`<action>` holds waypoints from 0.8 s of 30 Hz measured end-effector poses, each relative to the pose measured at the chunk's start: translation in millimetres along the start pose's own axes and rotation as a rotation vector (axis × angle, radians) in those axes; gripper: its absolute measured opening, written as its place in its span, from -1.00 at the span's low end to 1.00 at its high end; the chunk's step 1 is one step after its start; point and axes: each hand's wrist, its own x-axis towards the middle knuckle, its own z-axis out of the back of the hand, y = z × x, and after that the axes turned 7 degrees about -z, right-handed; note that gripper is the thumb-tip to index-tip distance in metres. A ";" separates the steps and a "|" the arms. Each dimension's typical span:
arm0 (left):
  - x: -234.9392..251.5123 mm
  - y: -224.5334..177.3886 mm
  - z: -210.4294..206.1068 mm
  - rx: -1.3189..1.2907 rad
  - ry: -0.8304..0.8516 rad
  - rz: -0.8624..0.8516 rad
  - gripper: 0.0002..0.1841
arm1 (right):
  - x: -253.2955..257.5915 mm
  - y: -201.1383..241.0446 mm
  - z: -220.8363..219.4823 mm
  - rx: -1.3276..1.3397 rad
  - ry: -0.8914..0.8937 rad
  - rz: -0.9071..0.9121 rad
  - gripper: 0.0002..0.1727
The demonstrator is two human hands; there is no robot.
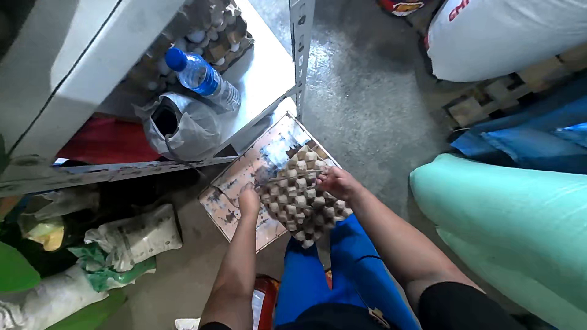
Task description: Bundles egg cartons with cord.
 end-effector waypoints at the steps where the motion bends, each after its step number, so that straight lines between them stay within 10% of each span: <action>1: -0.9 2.1 -5.8 -0.029 -0.033 0.058 -0.62 | 13.3 0.5 -0.2 -0.080 0.073 0.031 -0.71; 6: 14.5 16.5 -33.4 -0.197 -0.077 0.391 -0.64 | 80.7 39.2 -10.8 -0.703 0.100 0.080 -0.85; 12: 38.8 23.7 -69.0 -0.376 -0.041 0.529 -0.68 | 113.4 64.8 -19.0 -0.585 0.138 0.022 -0.91; 17: 57.9 37.7 -85.9 -0.808 -0.047 0.703 -0.67 | 134.0 73.4 -20.5 -1.361 -0.130 0.091 -0.81; 21: 58.1 21.0 -40.2 -0.104 0.225 0.412 -0.62 | 107.0 69.4 -61.1 -1.490 -0.360 0.276 -0.68; 24: 45.1 9.3 -14.9 0.065 0.052 0.267 -0.66 | 94.9 68.2 -57.6 -0.913 -0.331 0.304 -0.69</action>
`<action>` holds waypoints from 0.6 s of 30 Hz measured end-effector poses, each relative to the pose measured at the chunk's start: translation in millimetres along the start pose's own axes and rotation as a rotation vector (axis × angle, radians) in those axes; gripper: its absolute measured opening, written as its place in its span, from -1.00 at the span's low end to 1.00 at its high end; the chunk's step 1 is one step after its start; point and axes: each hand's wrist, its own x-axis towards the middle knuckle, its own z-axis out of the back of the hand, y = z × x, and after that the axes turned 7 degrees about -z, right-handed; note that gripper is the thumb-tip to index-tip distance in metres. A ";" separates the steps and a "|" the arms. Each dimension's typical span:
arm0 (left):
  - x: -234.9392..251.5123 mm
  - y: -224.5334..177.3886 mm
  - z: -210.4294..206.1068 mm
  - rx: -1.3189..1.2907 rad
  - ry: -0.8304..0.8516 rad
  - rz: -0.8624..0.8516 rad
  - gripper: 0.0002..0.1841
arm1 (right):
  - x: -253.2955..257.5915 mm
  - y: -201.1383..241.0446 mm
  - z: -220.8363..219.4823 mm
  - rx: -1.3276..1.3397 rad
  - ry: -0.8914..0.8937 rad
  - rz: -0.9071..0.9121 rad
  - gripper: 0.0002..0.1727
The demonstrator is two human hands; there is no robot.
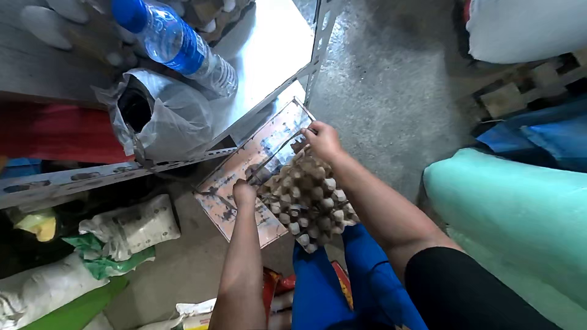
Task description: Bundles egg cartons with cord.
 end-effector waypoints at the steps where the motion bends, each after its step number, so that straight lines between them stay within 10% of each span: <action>1: -9.6 0.0 2.0 -0.051 -0.100 -0.022 -0.70 | -3.0 -4.0 9.4 0.272 0.107 -0.047 -0.76; 3: -26.7 7.4 -4.6 -0.157 -0.245 -0.048 -0.70 | -6.9 -16.7 33.5 0.570 0.370 -0.083 -0.81; 10: -5.8 29.8 -61.9 -0.336 -0.103 0.159 -0.64 | 35.8 -42.0 29.7 -0.596 0.101 0.236 -0.70; 18: 20.8 45.1 -93.2 -1.224 0.122 0.298 -0.63 | 76.2 -67.5 10.0 -0.566 0.277 -0.213 -0.46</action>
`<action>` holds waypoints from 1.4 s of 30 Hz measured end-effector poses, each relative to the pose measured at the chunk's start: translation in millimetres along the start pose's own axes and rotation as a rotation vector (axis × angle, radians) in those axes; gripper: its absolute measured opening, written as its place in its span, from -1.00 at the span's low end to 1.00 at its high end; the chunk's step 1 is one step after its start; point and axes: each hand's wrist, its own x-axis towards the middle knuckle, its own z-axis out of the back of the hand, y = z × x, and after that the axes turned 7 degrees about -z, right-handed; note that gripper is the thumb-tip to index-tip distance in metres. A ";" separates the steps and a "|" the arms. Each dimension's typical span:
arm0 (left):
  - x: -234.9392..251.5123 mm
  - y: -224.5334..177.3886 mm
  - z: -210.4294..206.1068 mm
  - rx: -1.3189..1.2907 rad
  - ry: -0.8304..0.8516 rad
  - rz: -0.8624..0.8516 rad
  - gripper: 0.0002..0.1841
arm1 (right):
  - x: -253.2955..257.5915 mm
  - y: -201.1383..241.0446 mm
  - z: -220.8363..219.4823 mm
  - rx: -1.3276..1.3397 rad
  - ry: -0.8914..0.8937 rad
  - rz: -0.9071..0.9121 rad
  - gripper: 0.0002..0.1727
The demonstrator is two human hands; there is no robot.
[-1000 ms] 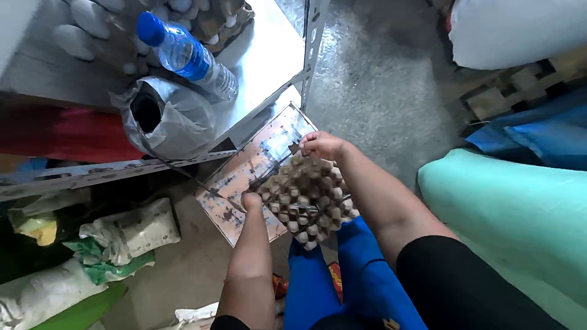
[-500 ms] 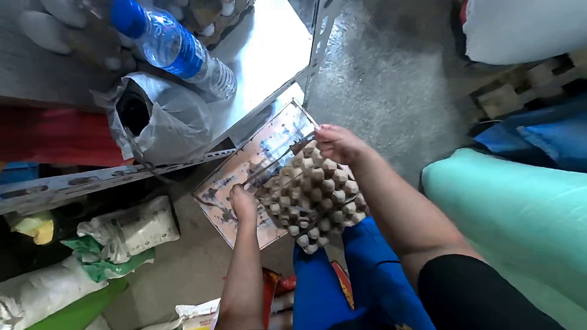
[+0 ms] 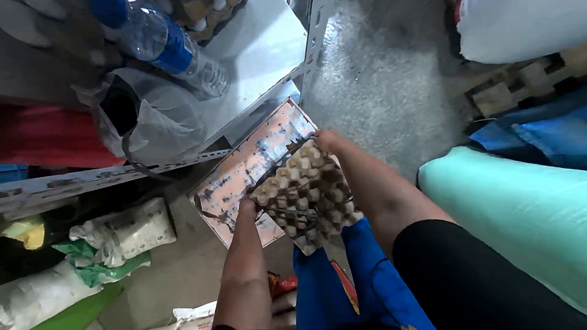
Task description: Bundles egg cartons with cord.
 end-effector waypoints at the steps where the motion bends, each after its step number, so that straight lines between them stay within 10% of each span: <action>1: -1.7 -0.7 0.0 -0.036 0.021 0.009 -0.63 | -0.8 -1.8 -1.9 0.046 0.017 -0.026 -0.44; 10: -22.5 12.3 4.5 -0.114 0.082 0.010 -0.67 | -11.4 -40.3 -12.7 0.438 0.098 -0.334 -0.48; 25: -44.9 -45.1 39.3 0.458 0.534 0.089 -0.58 | -98.6 -64.2 2.3 0.519 -0.141 -0.171 -0.59; 28: -77.2 -67.6 57.9 0.767 0.756 -0.148 -0.62 | -113.3 -61.2 -10.1 0.633 -0.147 -0.137 -0.58; 36: -215.4 -135.4 13.4 0.745 0.580 -1.105 -0.75 | -126.6 -45.5 -19.3 0.512 -0.380 0.025 -0.64; 42: -298.8 -72.9 -81.2 0.984 1.177 -1.313 -0.78 | -86.2 -94.1 -72.6 0.429 -0.206 0.137 0.32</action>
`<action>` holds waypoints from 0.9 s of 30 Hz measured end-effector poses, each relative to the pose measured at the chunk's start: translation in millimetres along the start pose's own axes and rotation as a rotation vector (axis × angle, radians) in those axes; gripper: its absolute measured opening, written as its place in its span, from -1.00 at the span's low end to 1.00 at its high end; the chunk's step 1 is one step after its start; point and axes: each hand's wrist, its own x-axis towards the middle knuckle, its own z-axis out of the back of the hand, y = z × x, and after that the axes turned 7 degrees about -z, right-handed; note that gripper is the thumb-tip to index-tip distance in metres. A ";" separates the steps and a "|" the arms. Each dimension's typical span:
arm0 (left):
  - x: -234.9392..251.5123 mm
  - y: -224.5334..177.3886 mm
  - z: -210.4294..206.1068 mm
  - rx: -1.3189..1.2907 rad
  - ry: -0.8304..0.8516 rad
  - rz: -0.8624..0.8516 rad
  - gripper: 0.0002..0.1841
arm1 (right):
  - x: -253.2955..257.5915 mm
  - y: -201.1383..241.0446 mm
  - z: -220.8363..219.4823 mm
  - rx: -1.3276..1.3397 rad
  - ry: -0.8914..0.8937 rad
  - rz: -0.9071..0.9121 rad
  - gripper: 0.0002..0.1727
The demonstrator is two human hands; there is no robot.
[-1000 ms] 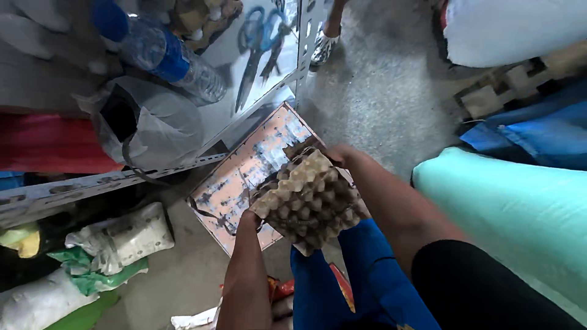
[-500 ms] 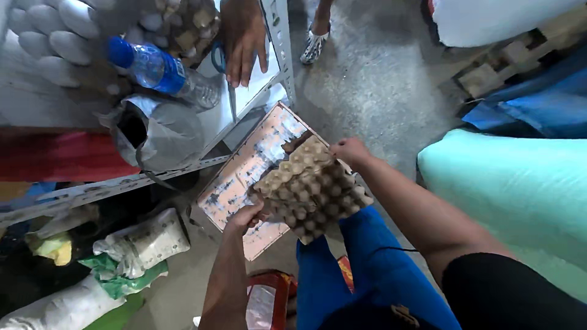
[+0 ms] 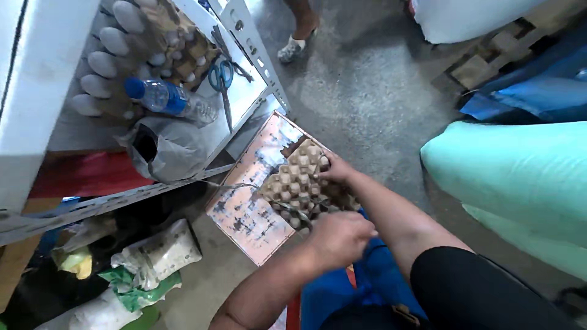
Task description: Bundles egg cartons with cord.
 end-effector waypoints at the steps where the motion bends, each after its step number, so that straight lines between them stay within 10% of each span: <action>1: 6.8 -2.8 -13.5 -0.015 0.040 -0.071 -0.79 | -4.8 -1.9 -0.8 0.000 0.004 0.001 0.38; 6: 25.8 15.1 40.4 -0.235 -0.127 0.217 -0.73 | -35.7 -26.4 4.7 -0.050 0.015 -0.051 0.44; 12: 25.4 196.4 109.7 -0.412 -0.743 0.690 -0.69 | -46.1 -20.3 6.2 -0.124 0.028 -0.183 0.43; 18: -3.7 285.4 88.4 -0.392 -0.619 0.967 -0.62 | -65.6 37.9 -10.3 -0.415 -0.031 0.004 0.53; 23: 24.3 294.5 73.6 -0.228 -0.443 0.859 -0.55 | -82.2 84.1 -135.0 -0.760 0.646 0.835 -0.28; 27: 50.4 297.0 75.5 -0.123 -0.348 0.778 -0.57 | -71.7 84.8 -225.0 -0.966 0.827 0.530 -0.61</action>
